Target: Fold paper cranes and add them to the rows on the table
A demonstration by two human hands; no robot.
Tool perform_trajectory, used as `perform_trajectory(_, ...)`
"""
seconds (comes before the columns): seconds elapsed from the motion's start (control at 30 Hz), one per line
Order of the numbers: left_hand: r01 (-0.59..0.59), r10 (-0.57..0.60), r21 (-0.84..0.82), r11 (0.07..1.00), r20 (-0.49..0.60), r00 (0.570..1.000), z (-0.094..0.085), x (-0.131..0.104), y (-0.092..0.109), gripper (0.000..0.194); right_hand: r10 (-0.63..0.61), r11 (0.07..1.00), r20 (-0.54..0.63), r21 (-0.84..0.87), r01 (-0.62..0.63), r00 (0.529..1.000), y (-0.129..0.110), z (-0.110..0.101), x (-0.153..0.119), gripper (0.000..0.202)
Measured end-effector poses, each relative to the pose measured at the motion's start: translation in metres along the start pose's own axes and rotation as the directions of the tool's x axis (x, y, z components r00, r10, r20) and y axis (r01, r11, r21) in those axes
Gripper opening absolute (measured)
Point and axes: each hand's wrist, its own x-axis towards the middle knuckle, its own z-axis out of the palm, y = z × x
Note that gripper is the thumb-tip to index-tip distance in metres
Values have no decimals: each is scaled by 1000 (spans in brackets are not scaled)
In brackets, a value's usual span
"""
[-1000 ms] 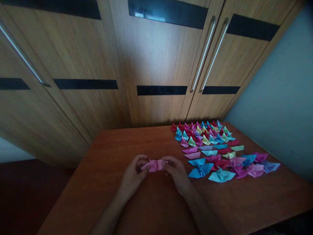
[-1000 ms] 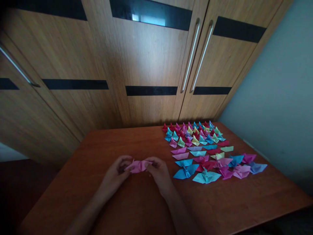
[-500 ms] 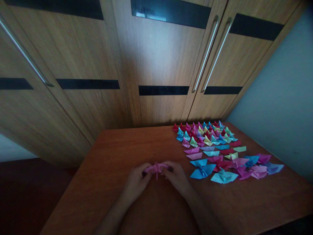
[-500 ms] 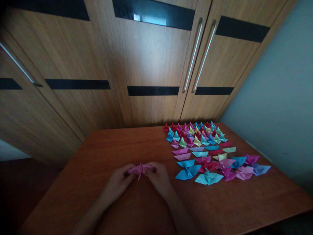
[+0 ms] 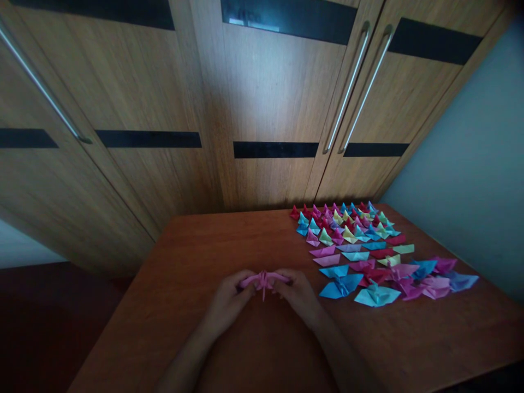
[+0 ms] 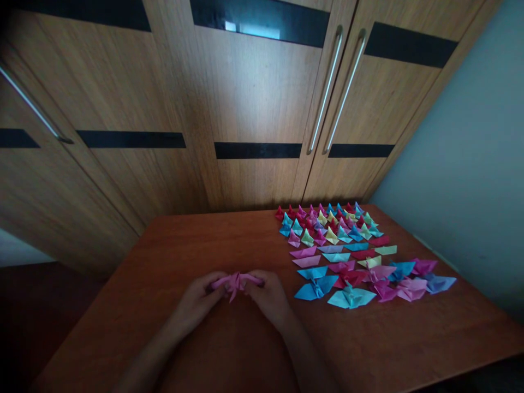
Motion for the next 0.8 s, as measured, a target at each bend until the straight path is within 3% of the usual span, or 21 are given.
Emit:
perform_trajectory(0.3,19,-16,-51,999,48,999,-2,0,-4,20,31,998,25,51,-33,999,3,-1,1,24)
perform_trajectory(0.4,54,-45,-132,990,64,997,-2,0,-3,21,53,984,53,166,-61,997,5,-3,0,24)
perform_trajectory(0.63,114,-80,-402,908,102,992,-3,-3,0,23,77,856,152,497,-143,985,8,-4,-3,20)
perform_trajectory(0.8,139,-84,-564,814,122,989,1,-6,0,20,89,747,198,635,-197,976,9,-3,-3,19)
